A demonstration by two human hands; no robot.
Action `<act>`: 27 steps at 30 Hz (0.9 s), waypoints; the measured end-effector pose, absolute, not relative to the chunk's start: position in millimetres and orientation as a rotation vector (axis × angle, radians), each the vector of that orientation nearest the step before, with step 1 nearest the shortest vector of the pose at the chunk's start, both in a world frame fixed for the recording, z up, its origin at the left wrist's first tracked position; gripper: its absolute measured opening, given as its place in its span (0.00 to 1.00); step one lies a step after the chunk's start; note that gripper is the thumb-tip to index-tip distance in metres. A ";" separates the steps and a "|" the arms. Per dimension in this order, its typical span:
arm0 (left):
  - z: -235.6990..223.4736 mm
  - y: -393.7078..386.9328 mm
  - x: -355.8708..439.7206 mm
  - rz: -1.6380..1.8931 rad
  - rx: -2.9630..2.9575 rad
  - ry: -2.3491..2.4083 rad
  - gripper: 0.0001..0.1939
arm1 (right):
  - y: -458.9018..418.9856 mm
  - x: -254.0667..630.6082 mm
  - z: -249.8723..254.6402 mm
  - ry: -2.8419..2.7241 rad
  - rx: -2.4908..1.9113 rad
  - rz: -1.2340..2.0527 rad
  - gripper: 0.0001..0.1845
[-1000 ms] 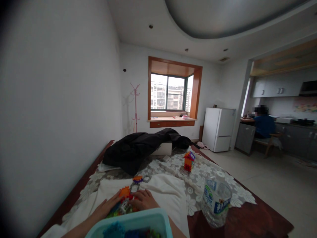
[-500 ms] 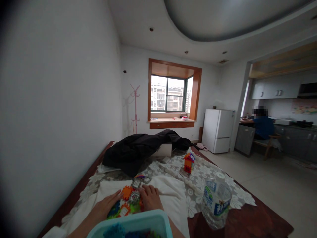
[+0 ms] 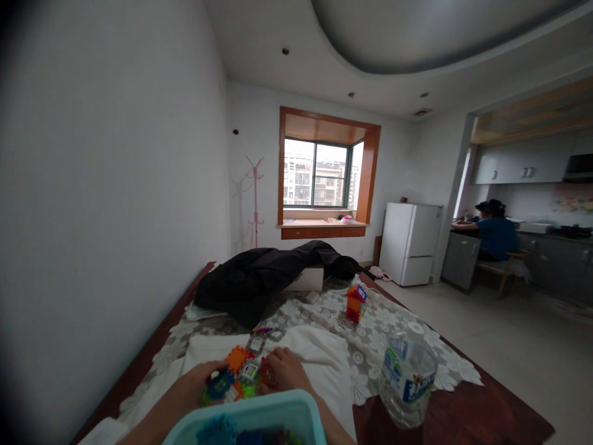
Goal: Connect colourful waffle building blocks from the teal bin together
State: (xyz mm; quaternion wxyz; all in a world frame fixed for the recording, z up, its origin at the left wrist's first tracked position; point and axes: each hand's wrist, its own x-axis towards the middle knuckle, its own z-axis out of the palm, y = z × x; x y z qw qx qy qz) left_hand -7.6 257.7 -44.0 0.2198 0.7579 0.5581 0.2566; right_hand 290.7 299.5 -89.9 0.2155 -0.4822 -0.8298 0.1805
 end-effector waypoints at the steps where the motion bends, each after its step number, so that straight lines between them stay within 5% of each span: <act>1: -43.1 258.4 -6.4 0.728 2.104 1.534 0.34 | 297.8 292.0 -87.6 -2.293 -1.327 0.487 0.28; 16: -88.9 286.6 6.4 0.532 2.262 1.340 0.26 | 296.5 312.2 -72.4 -2.500 -1.209 0.540 0.20; 27: -70.5 276.7 5.8 0.449 2.265 1.343 0.27 | 287.7 312.5 -68.2 -2.357 -1.365 0.471 0.32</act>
